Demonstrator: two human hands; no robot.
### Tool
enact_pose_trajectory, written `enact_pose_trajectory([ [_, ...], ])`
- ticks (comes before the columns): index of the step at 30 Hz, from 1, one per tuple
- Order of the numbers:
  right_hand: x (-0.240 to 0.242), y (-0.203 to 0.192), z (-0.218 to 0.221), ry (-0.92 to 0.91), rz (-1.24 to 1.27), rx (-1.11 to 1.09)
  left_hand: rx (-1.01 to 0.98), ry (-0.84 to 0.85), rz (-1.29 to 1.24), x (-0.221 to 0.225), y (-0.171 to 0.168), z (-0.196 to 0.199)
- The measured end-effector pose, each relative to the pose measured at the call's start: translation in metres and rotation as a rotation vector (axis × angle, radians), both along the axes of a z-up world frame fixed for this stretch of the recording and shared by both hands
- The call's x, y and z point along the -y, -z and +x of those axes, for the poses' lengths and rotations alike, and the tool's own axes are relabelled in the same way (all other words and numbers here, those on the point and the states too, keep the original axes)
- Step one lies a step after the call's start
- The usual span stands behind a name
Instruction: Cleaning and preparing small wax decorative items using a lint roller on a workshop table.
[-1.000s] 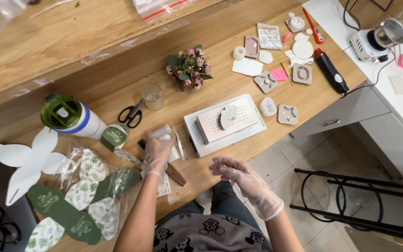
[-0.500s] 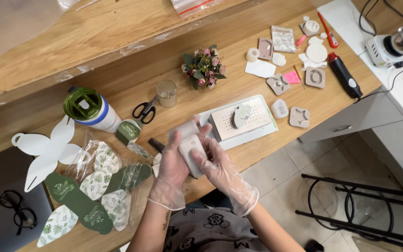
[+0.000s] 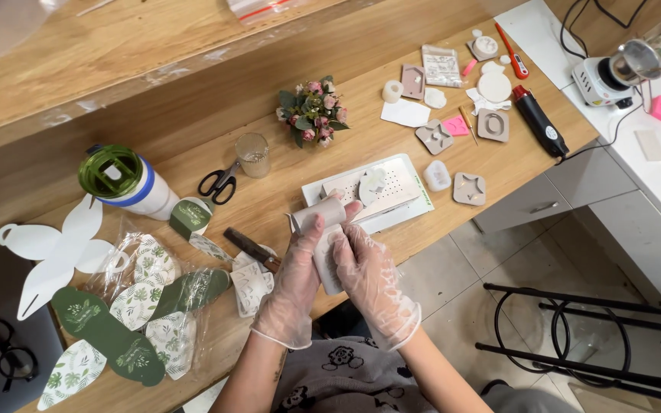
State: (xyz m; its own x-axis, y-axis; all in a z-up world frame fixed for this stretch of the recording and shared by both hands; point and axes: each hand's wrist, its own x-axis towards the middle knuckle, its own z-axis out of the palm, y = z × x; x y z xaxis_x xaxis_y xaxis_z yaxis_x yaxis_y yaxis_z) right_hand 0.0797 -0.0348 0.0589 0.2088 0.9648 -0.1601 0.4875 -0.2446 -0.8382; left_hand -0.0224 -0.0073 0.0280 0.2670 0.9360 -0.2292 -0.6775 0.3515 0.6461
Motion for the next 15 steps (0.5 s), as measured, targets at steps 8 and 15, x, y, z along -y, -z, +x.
enact_pose_trajectory([
  [8,0.004,0.009,0.023,-0.005,-0.138,0.177,-0.137,0.019,0.000,0.008,-0.002,0.016],
  [15,0.009,0.003,0.045,-0.025,-0.140,-0.460,-0.033,0.125,-0.037,0.005,0.014,0.019],
])
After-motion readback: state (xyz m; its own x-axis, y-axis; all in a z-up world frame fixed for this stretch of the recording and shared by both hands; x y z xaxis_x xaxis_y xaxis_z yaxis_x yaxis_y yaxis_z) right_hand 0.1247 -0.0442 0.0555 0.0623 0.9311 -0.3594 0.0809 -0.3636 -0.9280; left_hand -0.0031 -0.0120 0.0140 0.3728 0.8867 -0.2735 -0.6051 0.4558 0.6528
